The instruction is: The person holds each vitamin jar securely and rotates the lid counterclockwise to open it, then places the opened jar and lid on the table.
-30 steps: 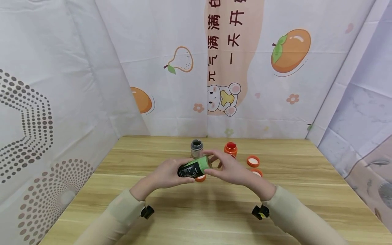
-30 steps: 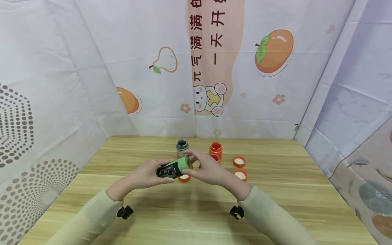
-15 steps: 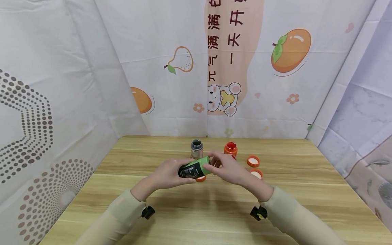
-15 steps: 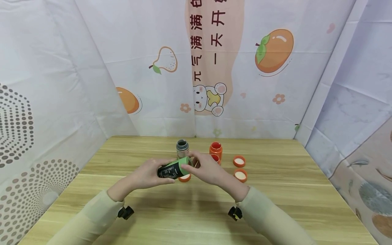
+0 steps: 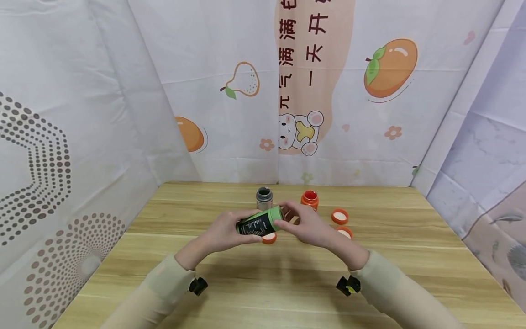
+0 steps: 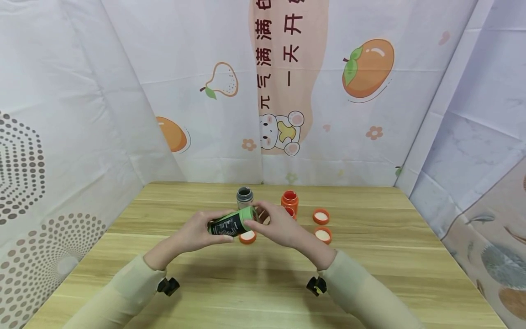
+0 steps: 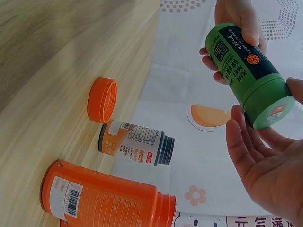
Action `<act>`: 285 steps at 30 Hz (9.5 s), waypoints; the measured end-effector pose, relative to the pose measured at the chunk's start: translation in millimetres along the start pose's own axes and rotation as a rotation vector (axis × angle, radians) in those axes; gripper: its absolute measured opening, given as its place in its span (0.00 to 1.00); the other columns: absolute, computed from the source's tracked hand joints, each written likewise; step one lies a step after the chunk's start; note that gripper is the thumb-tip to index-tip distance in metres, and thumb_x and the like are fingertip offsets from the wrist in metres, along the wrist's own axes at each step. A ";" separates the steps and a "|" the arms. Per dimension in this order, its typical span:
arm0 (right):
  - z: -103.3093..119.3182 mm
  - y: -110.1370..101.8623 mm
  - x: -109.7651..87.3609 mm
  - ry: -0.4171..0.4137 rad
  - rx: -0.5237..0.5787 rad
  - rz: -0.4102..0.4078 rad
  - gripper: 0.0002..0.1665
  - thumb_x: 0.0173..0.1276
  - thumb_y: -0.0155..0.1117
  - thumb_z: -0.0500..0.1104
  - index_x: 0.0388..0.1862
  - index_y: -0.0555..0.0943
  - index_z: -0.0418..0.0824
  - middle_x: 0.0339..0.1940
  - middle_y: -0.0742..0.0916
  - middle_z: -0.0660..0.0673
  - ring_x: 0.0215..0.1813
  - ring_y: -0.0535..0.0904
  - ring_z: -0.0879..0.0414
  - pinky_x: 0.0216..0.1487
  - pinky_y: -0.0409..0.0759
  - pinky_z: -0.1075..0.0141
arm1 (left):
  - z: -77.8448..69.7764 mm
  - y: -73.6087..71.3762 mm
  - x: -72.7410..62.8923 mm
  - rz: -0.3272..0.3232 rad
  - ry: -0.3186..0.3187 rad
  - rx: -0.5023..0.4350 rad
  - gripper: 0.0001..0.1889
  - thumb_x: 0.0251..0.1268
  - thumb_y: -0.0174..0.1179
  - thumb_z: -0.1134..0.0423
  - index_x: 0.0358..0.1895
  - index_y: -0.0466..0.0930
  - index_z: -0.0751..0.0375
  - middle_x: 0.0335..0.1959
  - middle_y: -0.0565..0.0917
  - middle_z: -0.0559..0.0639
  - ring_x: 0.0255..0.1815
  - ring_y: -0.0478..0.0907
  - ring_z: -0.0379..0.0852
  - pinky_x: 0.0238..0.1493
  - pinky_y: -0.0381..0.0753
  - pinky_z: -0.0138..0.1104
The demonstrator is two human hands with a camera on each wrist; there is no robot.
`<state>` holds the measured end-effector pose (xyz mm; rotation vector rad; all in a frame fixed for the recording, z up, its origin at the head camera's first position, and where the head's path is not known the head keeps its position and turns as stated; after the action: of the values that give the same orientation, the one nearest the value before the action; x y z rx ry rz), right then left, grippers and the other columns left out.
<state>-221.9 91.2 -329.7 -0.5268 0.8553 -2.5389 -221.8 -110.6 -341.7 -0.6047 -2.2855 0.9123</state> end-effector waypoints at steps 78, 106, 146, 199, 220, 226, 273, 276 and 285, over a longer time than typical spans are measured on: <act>-10.3 6.1 -2.0 0.127 0.030 0.093 0.28 0.72 0.57 0.58 0.60 0.74 0.39 0.38 0.81 0.46 0.35 0.80 0.49 0.33 0.79 0.62 | -3.6 1.7 0.2 0.001 0.032 0.154 0.33 0.50 0.72 0.43 0.60 0.80 0.51 0.45 0.85 0.43 0.35 0.78 0.35 0.34 0.77 0.31; 0.6 -2.3 -9.0 -0.106 0.007 0.064 0.34 0.61 0.73 0.42 0.66 0.72 0.48 0.45 0.83 0.48 0.44 0.80 0.55 0.36 0.81 0.63 | -2.3 0.2 1.7 0.000 0.046 0.139 0.33 0.50 0.74 0.46 0.62 0.79 0.51 0.46 0.85 0.44 0.35 0.78 0.35 0.34 0.77 0.32; -5.9 -1.8 -11.3 -0.013 -0.057 0.082 0.26 0.66 0.67 0.54 0.61 0.75 0.52 0.40 0.82 0.52 0.42 0.77 0.54 0.34 0.79 0.61 | -1.3 4.2 0.8 0.063 -0.025 0.125 0.32 0.51 0.71 0.41 0.61 0.78 0.46 0.44 0.84 0.40 0.37 0.77 0.37 0.35 0.77 0.32; -3.3 -8.0 -12.1 -0.008 -0.073 0.057 0.28 0.62 0.71 0.52 0.59 0.76 0.47 0.39 0.82 0.52 0.42 0.78 0.54 0.32 0.79 0.62 | -1.6 1.9 -0.2 0.046 -0.022 0.143 0.32 0.51 0.71 0.41 0.61 0.79 0.46 0.47 0.85 0.42 0.38 0.79 0.36 0.37 0.77 0.33; -7.0 -14.1 -16.9 -0.013 -0.032 0.047 0.31 0.62 0.72 0.50 0.62 0.74 0.48 0.42 0.82 0.49 0.45 0.78 0.50 0.33 0.78 0.62 | 4.9 -0.4 -7.4 0.010 -0.039 0.114 0.33 0.51 0.72 0.42 0.62 0.78 0.46 0.47 0.85 0.44 0.36 0.79 0.36 0.35 0.77 0.33; -7.9 -14.0 -17.4 -0.009 -0.039 0.044 0.31 0.62 0.72 0.49 0.63 0.73 0.49 0.42 0.82 0.50 0.45 0.78 0.55 0.35 0.78 0.62 | 5.4 -2.0 -10.3 0.008 -0.065 0.109 0.33 0.51 0.72 0.43 0.62 0.78 0.48 0.48 0.85 0.46 0.36 0.78 0.37 0.33 0.77 0.33; -28.5 21.8 -7.2 -0.066 0.052 0.092 0.29 0.60 0.73 0.39 0.59 0.73 0.39 0.46 0.81 0.51 0.51 0.77 0.50 0.53 0.77 0.49 | 42.6 -12.2 -32.3 -0.099 -0.204 0.020 0.31 0.57 0.71 0.53 0.62 0.70 0.55 0.47 0.81 0.49 0.41 0.78 0.43 0.41 0.77 0.41; -31.1 28.8 -6.3 -0.065 0.020 0.100 0.29 0.60 0.74 0.41 0.58 0.74 0.39 0.45 0.81 0.53 0.51 0.76 0.52 0.51 0.78 0.51 | 46.6 -13.1 -33.7 -0.111 -0.205 0.013 0.31 0.57 0.71 0.55 0.63 0.69 0.54 0.47 0.81 0.50 0.42 0.78 0.44 0.41 0.77 0.42; -34.5 45.0 -3.7 -0.049 0.025 0.138 0.28 0.60 0.74 0.46 0.57 0.76 0.43 0.48 0.80 0.56 0.50 0.75 0.55 0.51 0.75 0.50 | 55.8 -14.5 -36.2 -0.141 -0.226 -0.057 0.32 0.57 0.71 0.59 0.64 0.66 0.53 0.51 0.80 0.55 0.54 0.77 0.57 0.51 0.74 0.53</act>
<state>-223.5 76.8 -384.6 -0.5019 0.8130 -2.3983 -236.1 -167.2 -376.8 -0.3737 -2.5268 0.8872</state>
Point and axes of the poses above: each hand's wrist, its own x-axis towards the middle knuckle, its own y-axis out of the palm, z = x × y, the point moved 5 cm from there along x, towards the middle knuckle
